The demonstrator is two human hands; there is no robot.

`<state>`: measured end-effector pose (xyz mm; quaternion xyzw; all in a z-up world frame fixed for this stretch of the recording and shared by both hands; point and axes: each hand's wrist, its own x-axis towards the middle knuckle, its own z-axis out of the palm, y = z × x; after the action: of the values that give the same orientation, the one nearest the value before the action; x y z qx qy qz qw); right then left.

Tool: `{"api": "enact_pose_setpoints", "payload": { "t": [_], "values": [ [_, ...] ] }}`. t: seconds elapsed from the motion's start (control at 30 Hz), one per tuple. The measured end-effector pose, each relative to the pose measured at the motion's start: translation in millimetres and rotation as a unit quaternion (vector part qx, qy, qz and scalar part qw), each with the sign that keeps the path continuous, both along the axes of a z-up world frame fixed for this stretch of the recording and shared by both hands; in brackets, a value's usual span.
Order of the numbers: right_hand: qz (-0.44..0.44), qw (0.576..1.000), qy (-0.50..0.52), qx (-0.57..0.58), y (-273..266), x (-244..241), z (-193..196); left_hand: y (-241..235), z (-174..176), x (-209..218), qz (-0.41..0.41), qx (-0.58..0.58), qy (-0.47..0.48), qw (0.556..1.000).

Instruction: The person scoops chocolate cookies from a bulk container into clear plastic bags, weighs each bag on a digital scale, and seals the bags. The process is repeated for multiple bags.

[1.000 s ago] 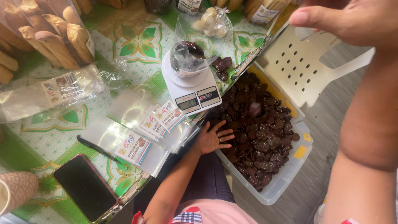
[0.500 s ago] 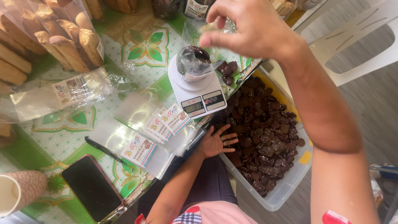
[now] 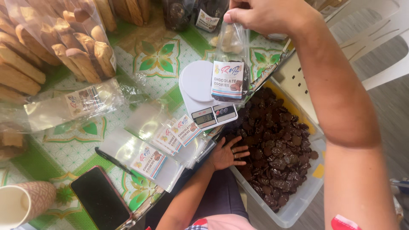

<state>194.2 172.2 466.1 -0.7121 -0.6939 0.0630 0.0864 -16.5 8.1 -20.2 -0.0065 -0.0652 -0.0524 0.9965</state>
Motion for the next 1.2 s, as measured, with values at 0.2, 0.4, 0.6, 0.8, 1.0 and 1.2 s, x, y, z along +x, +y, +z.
{"api": "enact_pose_setpoints", "payload": {
  "t": [0.2, 0.4, 0.6, 0.8, 1.0, 1.2],
  "values": [
    [-0.053, 0.997, -0.061, 0.017, 59, 18, -53, 0, -1, -3, -0.003, 0.006, 0.005, 1.000],
    [0.035, 0.951, -0.113, 0.287, 78, 22, -153, 1, -3, 2, -0.002, -0.012, -0.018, 1.000],
    [0.070, 0.960, 0.103, 0.251, -37, -134, -191, -1, -4, 4, 0.002, -0.024, -0.034, 0.999],
    [-0.031, 0.997, -0.055, -0.035, -74, -200, -238, -1, 1, -2, 0.020, -0.017, -0.022, 0.999],
    [-0.032, 0.998, -0.044, -0.013, -50, -200, -223, 0, 10, 5, 0.012, 0.009, -0.033, 0.999],
    [-0.015, 0.990, -0.027, -0.135, -20, -204, -230, -2, 7, -5, 0.017, 0.082, 0.010, 0.996]
  ]
}}
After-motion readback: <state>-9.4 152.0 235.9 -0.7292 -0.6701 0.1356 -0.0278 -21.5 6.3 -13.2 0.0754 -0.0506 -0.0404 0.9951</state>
